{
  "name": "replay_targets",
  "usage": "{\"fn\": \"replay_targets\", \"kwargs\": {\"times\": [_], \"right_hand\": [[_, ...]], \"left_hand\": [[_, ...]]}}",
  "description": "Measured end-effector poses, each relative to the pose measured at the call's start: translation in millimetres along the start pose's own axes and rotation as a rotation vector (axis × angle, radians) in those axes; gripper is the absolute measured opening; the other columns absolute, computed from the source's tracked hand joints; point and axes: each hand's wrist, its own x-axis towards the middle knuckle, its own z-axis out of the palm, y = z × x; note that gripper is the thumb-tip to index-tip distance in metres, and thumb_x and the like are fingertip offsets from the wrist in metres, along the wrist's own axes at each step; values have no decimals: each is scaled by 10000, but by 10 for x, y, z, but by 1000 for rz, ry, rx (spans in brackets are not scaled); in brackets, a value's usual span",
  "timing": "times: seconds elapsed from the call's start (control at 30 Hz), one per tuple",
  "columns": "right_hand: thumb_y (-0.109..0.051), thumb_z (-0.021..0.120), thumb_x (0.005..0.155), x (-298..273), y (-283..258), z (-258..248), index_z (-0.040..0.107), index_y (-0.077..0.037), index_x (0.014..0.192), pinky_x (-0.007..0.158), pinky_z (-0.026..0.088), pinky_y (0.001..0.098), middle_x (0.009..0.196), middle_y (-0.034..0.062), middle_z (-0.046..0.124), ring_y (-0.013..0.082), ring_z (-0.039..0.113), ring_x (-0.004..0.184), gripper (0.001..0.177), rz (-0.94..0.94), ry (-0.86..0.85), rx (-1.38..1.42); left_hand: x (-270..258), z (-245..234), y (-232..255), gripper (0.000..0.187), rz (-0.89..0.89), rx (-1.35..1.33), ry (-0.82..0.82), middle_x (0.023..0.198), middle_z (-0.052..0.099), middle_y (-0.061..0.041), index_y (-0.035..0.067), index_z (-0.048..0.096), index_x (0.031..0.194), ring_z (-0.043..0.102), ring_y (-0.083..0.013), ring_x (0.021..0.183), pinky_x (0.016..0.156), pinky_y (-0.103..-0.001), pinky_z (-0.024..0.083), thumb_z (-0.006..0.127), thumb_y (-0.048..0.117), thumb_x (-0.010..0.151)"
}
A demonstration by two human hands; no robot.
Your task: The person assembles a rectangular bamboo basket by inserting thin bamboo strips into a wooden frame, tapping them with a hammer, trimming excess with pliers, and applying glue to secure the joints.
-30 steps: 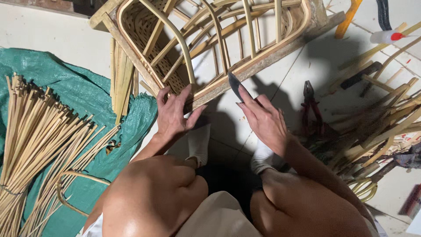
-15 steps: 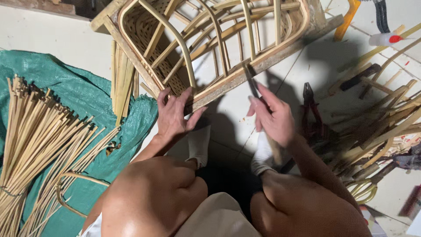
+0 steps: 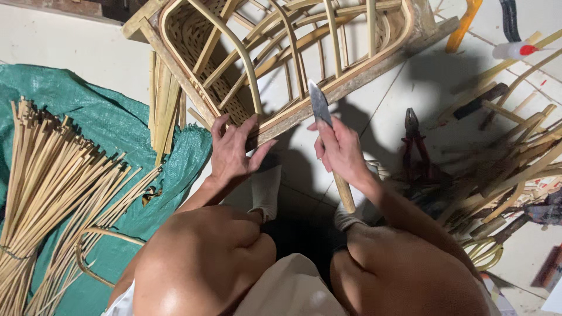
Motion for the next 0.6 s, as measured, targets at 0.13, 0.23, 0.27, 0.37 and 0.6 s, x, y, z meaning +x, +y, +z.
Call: {"fn": "replay_targets", "kwargs": {"times": [0.13,0.23,0.27,0.37,0.6], "right_hand": [[-225,416,1120,14,-36,0,652,1,1159,345,364,246,590,31,575,66,461,373,329,-9,-46,114],[-255,403,1113,-23,-93,-162,648,-12,1230,294,344,247,619,40,590,68,452,361,364,-82,104,202],[-256,394,1123,-35,-122,-224,645,-15,1247,321,361,241,630,40,597,63,470,380,369,-96,131,155],[-252,386,1134,-153,-169,-294,636,-24,1275,369,405,231,653,47,619,55,505,411,367,-94,130,25],[-278,494,1141,-269,-298,-235,629,-20,1363,567,524,343,867,150,686,235,644,660,367,-377,39,-562]], "left_hand": [[-28,16,-17,661,11,7,25,861,671,-68,-28,545,1369,621,-201,809,1161,-495,341,823,416,964],[-38,46,-27,664,2,-8,26,900,679,-78,-32,526,1385,622,-210,827,1177,-492,338,816,408,982],[-40,43,-34,674,9,-8,28,921,683,-83,-41,512,1388,617,-211,827,1177,-495,333,816,413,992],[-22,26,-57,701,15,-27,21,863,649,-74,-47,517,1372,604,-211,789,1158,-518,333,838,422,962],[-25,-36,-11,713,-22,-46,71,934,653,-85,-31,507,1378,603,-227,872,1178,-530,306,838,424,939]]}}
